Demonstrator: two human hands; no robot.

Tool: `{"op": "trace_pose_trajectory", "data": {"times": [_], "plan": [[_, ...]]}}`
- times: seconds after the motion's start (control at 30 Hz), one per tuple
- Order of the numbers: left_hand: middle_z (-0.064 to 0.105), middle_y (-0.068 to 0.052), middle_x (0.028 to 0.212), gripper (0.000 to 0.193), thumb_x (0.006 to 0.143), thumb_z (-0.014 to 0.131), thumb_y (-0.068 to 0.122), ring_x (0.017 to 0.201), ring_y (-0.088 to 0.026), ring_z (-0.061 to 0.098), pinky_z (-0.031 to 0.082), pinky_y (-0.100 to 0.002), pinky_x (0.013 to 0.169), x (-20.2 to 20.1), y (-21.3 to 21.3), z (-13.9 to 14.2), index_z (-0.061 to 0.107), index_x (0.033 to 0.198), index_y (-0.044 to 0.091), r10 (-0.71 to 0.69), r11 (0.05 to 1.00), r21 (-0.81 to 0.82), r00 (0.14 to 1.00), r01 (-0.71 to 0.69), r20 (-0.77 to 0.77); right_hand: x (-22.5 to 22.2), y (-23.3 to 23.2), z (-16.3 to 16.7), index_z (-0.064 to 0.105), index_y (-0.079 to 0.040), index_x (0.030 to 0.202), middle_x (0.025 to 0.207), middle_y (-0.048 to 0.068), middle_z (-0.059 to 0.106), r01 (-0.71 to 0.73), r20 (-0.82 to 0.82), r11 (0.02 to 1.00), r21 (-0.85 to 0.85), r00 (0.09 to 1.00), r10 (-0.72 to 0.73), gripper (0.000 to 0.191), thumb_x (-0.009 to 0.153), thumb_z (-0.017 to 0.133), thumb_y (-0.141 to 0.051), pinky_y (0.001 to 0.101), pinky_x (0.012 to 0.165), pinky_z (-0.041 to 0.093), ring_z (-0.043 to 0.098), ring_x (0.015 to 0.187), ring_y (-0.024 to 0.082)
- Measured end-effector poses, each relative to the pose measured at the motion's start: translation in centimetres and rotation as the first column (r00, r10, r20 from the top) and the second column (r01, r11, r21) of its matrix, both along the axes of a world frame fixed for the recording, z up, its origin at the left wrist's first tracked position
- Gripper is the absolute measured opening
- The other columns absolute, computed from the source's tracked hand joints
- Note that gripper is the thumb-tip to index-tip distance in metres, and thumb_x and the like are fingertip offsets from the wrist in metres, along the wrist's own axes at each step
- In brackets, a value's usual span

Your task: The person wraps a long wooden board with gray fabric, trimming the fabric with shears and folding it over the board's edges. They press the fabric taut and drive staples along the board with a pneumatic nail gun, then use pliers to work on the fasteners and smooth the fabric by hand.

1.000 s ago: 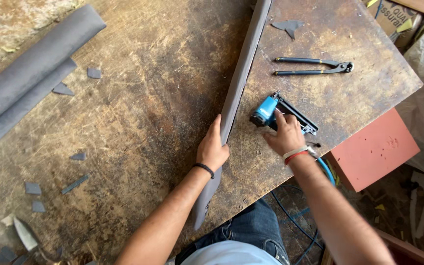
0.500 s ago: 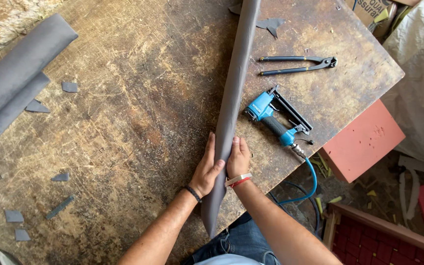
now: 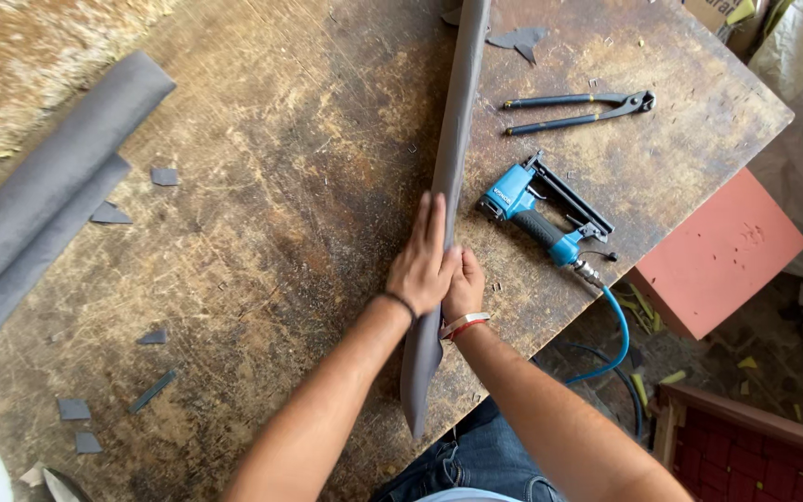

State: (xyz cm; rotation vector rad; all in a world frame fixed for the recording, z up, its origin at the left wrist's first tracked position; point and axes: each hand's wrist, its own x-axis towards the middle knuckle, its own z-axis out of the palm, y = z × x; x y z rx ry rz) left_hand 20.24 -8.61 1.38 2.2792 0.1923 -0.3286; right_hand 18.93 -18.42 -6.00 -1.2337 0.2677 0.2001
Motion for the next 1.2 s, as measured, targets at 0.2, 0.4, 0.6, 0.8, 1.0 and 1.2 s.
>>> {"op": "trace_pose_trajectory", "data": {"times": [0.2, 0.4, 0.6, 0.8, 1.0, 1.2], "plan": [[0.037, -0.029, 0.158, 0.097, 0.097, 0.057, 0.022, 0.126, -0.046, 0.060, 0.056, -0.049, 0.100, -4.7, 0.0, 2.1, -0.013, 0.163, 0.022, 0.073, 0.996, -0.040, 0.994, -0.076, -0.077, 2.7, -1.8, 1.2, 0.073, -0.007, 0.106, 0.086, -0.001, 0.068, -0.278, -0.137, 0.955, -0.104, 0.955, 0.263, 0.023, 0.105, 0.062, -0.027, 0.0269, 0.066, 0.051, 0.057, 0.075, 0.010], [0.047, -0.032, 0.149, 0.111, 0.094, 0.063, 0.020, 0.123, -0.045, 0.063, 0.053, -0.049, 0.104, -3.0, 0.1, 1.9, -0.025, 0.160, 0.034, 0.055, 0.996, 0.084, 0.972, -0.036, -0.230, 8.3, -11.5, 6.9, 0.062, -0.012, 0.128, 0.117, 0.015, 0.068, 0.019, 0.096, 0.144, -0.989, 0.826, 0.555, 0.050, 0.083, 0.082, -0.025, 0.0414, 0.094, 0.054, 0.065, 0.109, 0.032], [0.027, -0.027, 0.163, 0.109, 0.094, 0.062, 0.013, 0.140, -0.041, 0.048, 0.041, -0.049, 0.116, -2.8, 1.4, 2.4, -0.023, 0.157, 0.041, 0.036, 0.999, -0.028, 0.986, -0.041, -0.165, 13.7, -10.1, 7.3, 0.021, -0.003, 0.157, 0.128, 0.024, 0.058, -0.311, -0.321, -0.104, -0.945, 0.811, 0.489, 0.100, 0.080, 0.083, -0.015, 0.0397, 0.099, 0.052, 0.061, 0.115, 0.035], [0.013, -0.016, 0.170, 0.104, 0.098, 0.057, 0.014, 0.145, -0.038, 0.040, 0.040, -0.053, 0.117, -2.6, 1.2, 3.0, -0.025, 0.155, 0.044, 0.053, 0.997, -0.038, 0.963, -0.065, -0.265, 12.3, -12.5, 10.0, 0.057, -0.006, 0.132, 0.101, 0.016, 0.074, -0.521, -0.384, 0.113, -0.846, 0.743, 0.548, 0.051, 0.086, 0.074, -0.021, 0.0391, 0.079, 0.062, 0.074, 0.086, 0.025], [0.014, -0.017, 0.170, 0.106, 0.097, 0.059, 0.015, 0.146, -0.038, 0.040, 0.041, -0.051, 0.117, -2.6, 1.2, 3.3, -0.024, 0.155, 0.044, 0.069, 0.998, 0.010, 0.955, -0.070, -0.289, 10.7, -11.6, 12.1, 0.073, -0.004, 0.089, 0.081, 0.012, 0.075, -0.570, -0.278, 0.378, -0.729, 0.752, 0.598, 0.031, 0.075, 0.085, -0.029, 0.0405, 0.068, 0.060, 0.070, 0.067, 0.020], [0.023, -0.021, 0.167, 0.108, 0.095, 0.061, 0.013, 0.143, -0.039, 0.044, 0.043, -0.048, 0.116, -2.5, 1.0, 3.2, -0.023, 0.157, 0.041, 0.056, 0.997, 0.057, 0.963, -0.042, -0.265, 11.6, -10.4, 11.3, 0.072, 0.003, 0.077, 0.071, 0.015, 0.072, -0.462, -0.282, 0.104, -0.881, 0.687, 0.670, 0.054, 0.073, 0.088, -0.048, 0.0388, 0.062, 0.059, 0.070, 0.058, 0.023]]}}
